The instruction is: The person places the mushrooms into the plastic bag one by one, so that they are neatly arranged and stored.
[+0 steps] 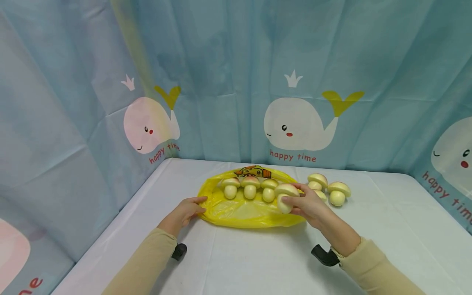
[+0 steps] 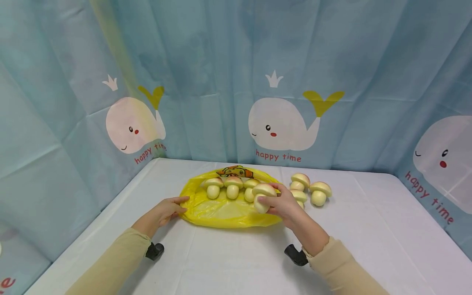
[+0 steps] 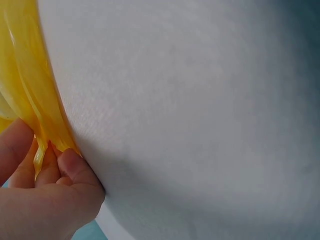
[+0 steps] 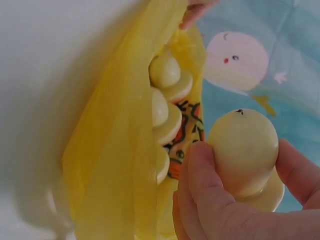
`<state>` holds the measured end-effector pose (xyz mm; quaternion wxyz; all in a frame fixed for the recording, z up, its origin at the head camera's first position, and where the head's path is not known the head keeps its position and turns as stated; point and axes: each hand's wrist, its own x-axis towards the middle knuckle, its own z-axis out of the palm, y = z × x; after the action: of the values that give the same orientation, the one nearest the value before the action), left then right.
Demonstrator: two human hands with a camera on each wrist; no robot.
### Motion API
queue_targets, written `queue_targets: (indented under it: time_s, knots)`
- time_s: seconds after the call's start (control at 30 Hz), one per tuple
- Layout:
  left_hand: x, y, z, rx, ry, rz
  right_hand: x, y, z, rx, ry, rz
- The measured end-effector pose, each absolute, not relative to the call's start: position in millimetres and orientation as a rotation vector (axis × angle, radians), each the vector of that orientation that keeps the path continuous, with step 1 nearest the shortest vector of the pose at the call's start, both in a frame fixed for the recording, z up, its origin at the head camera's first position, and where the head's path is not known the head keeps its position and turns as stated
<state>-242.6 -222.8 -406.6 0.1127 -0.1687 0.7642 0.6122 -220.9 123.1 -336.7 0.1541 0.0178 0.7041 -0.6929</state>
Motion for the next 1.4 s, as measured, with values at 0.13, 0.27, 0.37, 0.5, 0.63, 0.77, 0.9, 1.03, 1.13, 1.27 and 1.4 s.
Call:
queue_targets:
  time_s: [0.13, 0.27, 0.37, 0.5, 0.63, 0.77, 0.9, 1.03, 1.13, 1.27, 1.4]
  knots:
    - [-243, -223, -407, -0.496, 2.244, 1.793, -223, 113, -340, 0.079, 2.01, -1.999]
    - [-243, -223, -406, -0.506, 2.244, 1.785, -224, 105, -344, 0.097, 2.003, -2.016]
    - [-243, -223, -406, -0.512, 2.239, 1.786, -225, 98, -344, 0.113, 1.989, -2.033]
    - [-243, -224, -406, -0.509, 2.243, 1.78, -225, 89, -346, 0.12, 1.956, -2.06]
    - [-243, -223, -406, -0.504, 2.242, 1.783, -225, 81, -349, 0.116, 1.944, -2.064]
    - [-243, -223, -405, -0.506, 2.234, 1.79, -225, 73, -352, 0.116, 1.949, -2.064]
    - [-243, -223, -406, -0.508, 2.236, 1.789, -226, 65, -354, 0.115, 1.951, -2.063]
    - [-243, -223, -406, -0.515, 2.237, 1.787, -226, 56, -357, 0.127, 1.996, -2.018]
    - [-244, -223, -407, -0.519, 2.237, 1.784, -227, 50, -359, 0.125, 2.033, -1.99]
    - [-244, -223, -406, -0.521, 2.235, 1.782, -228, 41, -362, 0.115, 2.036, -1.99]
    - [-245, -223, -407, -0.523, 2.23, 1.787, -230, 33, -364, 0.115, 2.051, -1.971]
